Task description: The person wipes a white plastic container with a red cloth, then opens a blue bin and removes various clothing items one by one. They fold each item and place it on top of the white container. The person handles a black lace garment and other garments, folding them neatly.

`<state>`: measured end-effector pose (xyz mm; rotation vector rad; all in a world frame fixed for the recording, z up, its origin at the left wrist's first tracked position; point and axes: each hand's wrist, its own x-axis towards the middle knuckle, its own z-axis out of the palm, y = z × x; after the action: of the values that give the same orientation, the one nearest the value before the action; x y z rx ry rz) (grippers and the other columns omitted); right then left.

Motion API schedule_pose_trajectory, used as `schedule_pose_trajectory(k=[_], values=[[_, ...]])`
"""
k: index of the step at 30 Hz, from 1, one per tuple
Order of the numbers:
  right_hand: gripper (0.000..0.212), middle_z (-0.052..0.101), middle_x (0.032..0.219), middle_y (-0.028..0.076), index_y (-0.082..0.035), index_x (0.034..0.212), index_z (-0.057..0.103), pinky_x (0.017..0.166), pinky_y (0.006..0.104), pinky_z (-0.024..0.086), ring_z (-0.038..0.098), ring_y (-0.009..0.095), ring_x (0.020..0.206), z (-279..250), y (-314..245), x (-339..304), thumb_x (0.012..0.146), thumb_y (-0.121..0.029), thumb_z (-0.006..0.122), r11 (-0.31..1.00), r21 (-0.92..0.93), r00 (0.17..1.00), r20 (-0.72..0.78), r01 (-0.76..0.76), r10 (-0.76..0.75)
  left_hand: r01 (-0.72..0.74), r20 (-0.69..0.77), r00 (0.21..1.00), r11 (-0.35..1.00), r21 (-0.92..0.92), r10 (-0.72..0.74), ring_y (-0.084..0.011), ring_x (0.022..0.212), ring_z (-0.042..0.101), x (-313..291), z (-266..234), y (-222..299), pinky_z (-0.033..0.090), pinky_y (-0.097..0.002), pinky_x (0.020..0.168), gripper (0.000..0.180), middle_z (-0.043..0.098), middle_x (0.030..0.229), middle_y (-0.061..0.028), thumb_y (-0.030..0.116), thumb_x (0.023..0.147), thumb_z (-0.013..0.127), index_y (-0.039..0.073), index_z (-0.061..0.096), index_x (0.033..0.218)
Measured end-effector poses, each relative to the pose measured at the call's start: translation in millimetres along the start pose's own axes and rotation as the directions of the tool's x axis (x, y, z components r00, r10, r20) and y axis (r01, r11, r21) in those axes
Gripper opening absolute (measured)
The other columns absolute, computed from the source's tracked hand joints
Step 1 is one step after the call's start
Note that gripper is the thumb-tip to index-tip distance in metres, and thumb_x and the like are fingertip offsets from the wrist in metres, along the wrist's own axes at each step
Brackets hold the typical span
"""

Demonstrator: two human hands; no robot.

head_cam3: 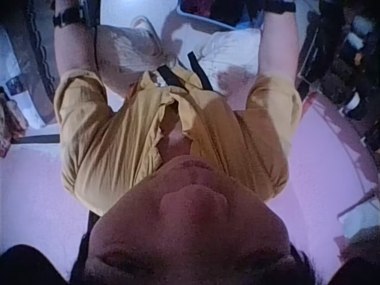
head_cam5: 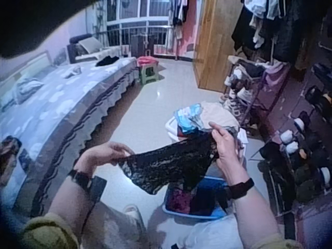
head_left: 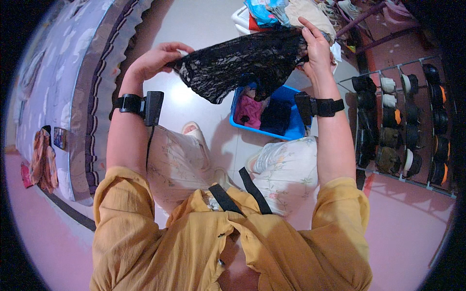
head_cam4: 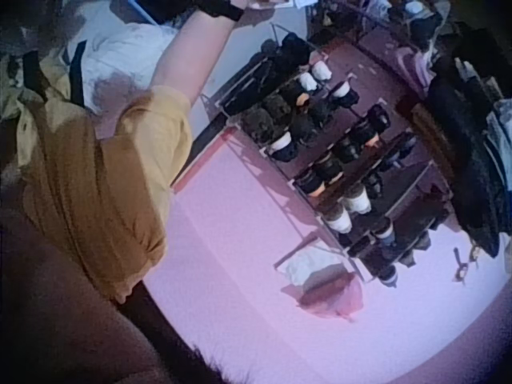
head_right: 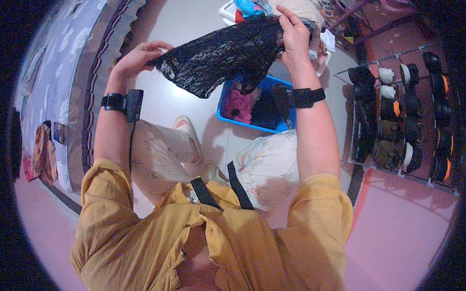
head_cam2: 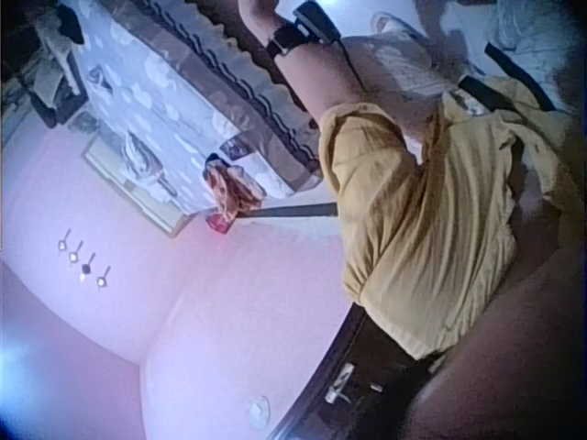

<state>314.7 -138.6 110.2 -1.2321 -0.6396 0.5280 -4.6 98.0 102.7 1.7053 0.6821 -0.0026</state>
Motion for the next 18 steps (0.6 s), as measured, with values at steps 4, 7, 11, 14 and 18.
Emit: schedule_pose_trajectory(k=[4,7,11,14,18], values=[[0.029,0.069,0.103,0.006,-0.005,0.126,0.062,0.075,0.0253,0.053,0.064,0.011,0.085,1,0,2,0.098,-0.007,0.052,0.996,-0.083,1.000,-0.019,0.016,-0.018,-0.190,-0.437,0.895,0.962,-0.197,0.088,-0.0022,0.066,0.051,13,-7,-9,0.036,-0.0169,0.052,0.025,0.063,0.085,0.0050,0.016,0.094,0.060,0.013,0.067,0.118],[0.029,0.068,0.101,0.004,-0.006,0.124,0.064,0.073,0.0245,0.051,0.061,0.009,0.083,5,-2,2,0.097,-0.006,0.053,0.994,-0.110,1.000,-0.018,0.018,-0.021,-0.388,-0.581,0.810,0.815,-0.430,0.080,-0.0046,0.064,0.049,21,-18,-13,0.036,-0.0177,0.049,0.024,0.061,0.087,0.0013,0.012,0.095,0.059,0.009,0.065,0.119],[0.029,0.067,0.101,0.003,-0.007,0.122,0.066,0.074,0.0240,0.049,0.059,0.009,0.083,8,-12,3,0.097,-0.004,0.052,1.000,0.027,0.997,-0.074,0.005,-0.003,-0.482,-0.625,0.777,0.564,-0.671,-0.080,-0.0083,0.056,0.043,24,-39,-16,0.034,-0.0181,0.045,0.026,0.055,0.089,-0.0051,0.004,0.096,0.055,0.003,0.055,0.122],[0.030,0.068,0.108,0.008,-0.006,0.124,0.063,0.083,0.0293,0.054,0.065,0.016,0.093,5,-23,4,0.097,-0.004,0.051,0.989,0.146,0.995,-0.100,-0.009,0.024,-0.513,-0.640,0.758,0.489,-0.706,-0.129,-0.0087,0.056,0.043,22,-50,-19,0.033,-0.0188,0.042,0.024,0.056,0.089,-0.0053,0.004,0.095,0.055,0.003,0.055,0.120],[0.030,0.068,0.111,0.010,-0.006,0.126,0.062,0.083,0.0323,0.056,0.066,0.019,0.094,-3,-30,6,0.097,-0.006,0.054,0.980,0.198,0.996,-0.090,0.023,-0.005,-0.575,-0.682,0.726,0.461,-0.676,-0.093,-0.0081,0.056,0.044,21,-55,-20,0.034,-0.0186,0.041,0.024,0.057,0.090,-0.0045,0.005,0.094,0.057,0.004,0.056,0.118]])
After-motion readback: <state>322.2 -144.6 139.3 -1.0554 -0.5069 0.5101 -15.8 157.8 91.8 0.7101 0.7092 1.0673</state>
